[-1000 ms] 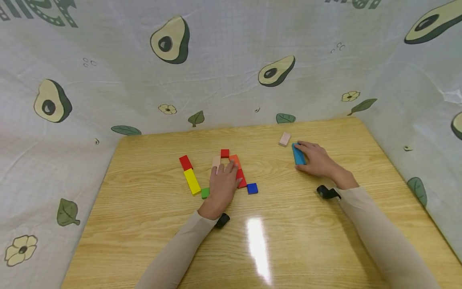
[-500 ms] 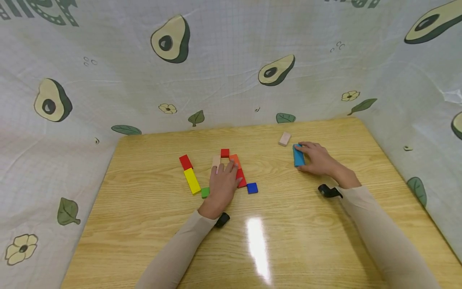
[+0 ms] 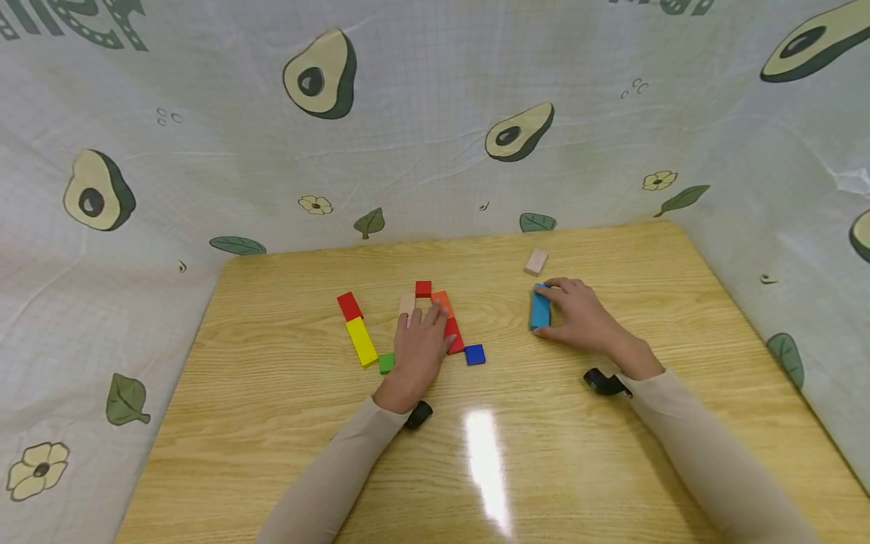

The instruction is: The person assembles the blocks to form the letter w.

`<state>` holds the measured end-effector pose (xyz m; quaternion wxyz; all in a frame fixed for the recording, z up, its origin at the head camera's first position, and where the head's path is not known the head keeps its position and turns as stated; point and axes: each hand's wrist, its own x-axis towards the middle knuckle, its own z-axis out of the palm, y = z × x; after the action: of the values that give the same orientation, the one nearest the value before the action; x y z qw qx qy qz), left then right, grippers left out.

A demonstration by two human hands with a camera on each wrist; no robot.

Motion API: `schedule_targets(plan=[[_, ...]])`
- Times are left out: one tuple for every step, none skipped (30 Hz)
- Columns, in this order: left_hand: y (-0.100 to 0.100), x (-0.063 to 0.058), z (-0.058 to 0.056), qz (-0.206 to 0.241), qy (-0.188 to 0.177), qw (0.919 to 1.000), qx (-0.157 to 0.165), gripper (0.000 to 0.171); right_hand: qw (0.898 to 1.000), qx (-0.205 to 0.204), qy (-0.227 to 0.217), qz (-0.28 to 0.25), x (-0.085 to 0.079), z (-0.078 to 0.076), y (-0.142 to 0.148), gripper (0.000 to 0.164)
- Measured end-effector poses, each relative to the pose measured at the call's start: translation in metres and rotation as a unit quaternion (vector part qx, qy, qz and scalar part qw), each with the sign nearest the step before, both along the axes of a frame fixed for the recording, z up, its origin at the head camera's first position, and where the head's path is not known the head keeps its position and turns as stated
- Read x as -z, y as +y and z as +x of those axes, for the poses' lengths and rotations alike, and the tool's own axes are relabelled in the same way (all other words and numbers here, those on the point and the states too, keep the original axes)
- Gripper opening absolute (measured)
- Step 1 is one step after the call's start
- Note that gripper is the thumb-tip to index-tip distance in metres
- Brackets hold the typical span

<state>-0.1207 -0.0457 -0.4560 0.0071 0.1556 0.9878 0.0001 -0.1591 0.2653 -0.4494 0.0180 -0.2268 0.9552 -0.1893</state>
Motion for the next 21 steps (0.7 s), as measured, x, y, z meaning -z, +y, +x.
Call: schedule_targets(plan=[[0.000,0.000,0.000,-0.001,0.001,1.0000,0.000,0.053,1.000,-0.001,0.001,-0.001,0.000,0.002,-0.003,0.078],[0.000,0.000,0.000,-0.002,0.003,1.0000,0.000,0.053,1.000,-0.003,0.003,0.000,0.000,0.003,-0.007,0.078],[0.000,0.000,0.000,-0.002,0.004,1.0000,-0.001,0.053,1.000,-0.005,0.004,0.000,-0.001,0.004,-0.010,0.078],[0.000,0.000,0.000,-0.002,0.004,1.0000,-0.001,0.053,1.000,-0.007,0.008,0.000,-0.001,0.006,-0.013,0.078],[-0.001,0.000,0.000,-0.001,0.004,1.0000,-0.002,0.053,1.000,-0.007,0.009,0.000,0.000,0.007,-0.016,0.079],[-0.001,0.000,0.000,0.000,0.004,1.0000,-0.002,0.053,1.000,-0.009,0.011,-0.002,-0.001,0.008,-0.019,0.079],[-0.001,0.001,0.000,0.001,0.003,1.0000,-0.002,0.053,1.000,-0.010,0.013,-0.002,-0.001,0.009,-0.022,0.079],[-0.001,0.001,0.000,0.003,0.004,1.0000,-0.003,0.053,1.000,-0.011,0.015,-0.002,-0.001,0.010,-0.025,0.079],[-0.001,0.001,0.000,0.004,0.004,1.0000,-0.003,0.053,1.000,-0.012,0.017,-0.001,-0.001,0.011,-0.028,0.079],[-0.001,0.001,0.000,0.005,0.005,1.0000,-0.003,0.053,1.000,-0.013,0.019,-0.001,-0.001,0.011,-0.031,0.079],[-0.001,0.001,0.000,0.006,0.006,1.0000,-0.003,0.053,1.000,-0.014,0.018,-0.002,-0.001,0.012,-0.033,0.080],[-0.001,0.001,0.000,0.007,0.008,0.9999,-0.003,0.053,1.000,-0.015,0.020,-0.002,-0.001,0.013,-0.036,0.079],[-0.001,0.001,0.000,0.007,0.009,0.9999,-0.003,0.052,1.000,-0.016,0.021,-0.002,0.000,0.014,-0.038,0.079],[-0.001,0.002,0.000,0.007,0.011,0.9999,-0.003,0.052,1.000,-0.018,0.022,-0.001,0.000,0.014,-0.040,0.079],[-0.001,0.002,0.000,0.008,0.012,0.9999,-0.002,0.052,1.000,-0.019,0.023,-0.001,0.000,0.015,-0.043,0.079],[-0.001,0.002,0.000,0.008,0.014,0.9999,-0.002,0.052,1.000,-0.020,0.023,-0.002,0.000,0.016,-0.045,0.080],[-0.001,0.002,0.000,0.008,0.015,0.9999,-0.001,0.052,1.000,-0.021,0.023,-0.003,0.001,0.016,-0.047,0.080],[-0.001,0.002,0.001,0.008,0.016,0.9998,-0.001,0.052,1.000,-0.022,0.022,-0.003,0.001,0.016,-0.049,0.080],[-0.001,0.002,0.001,0.008,0.016,0.9998,-0.001,0.052,1.000,-0.023,0.020,-0.005,0.001,0.017,-0.051,0.080],[0.000,0.001,0.001,0.008,0.016,0.9998,-0.001,0.051,1.000,-0.024,0.018,-0.006,0.001,0.018,-0.052,0.081],[0.000,0.001,0.000,0.009,0.016,0.9998,0.000,0.051,1.000,-0.025,0.017,-0.007,0.001,0.018,-0.054,0.081]])
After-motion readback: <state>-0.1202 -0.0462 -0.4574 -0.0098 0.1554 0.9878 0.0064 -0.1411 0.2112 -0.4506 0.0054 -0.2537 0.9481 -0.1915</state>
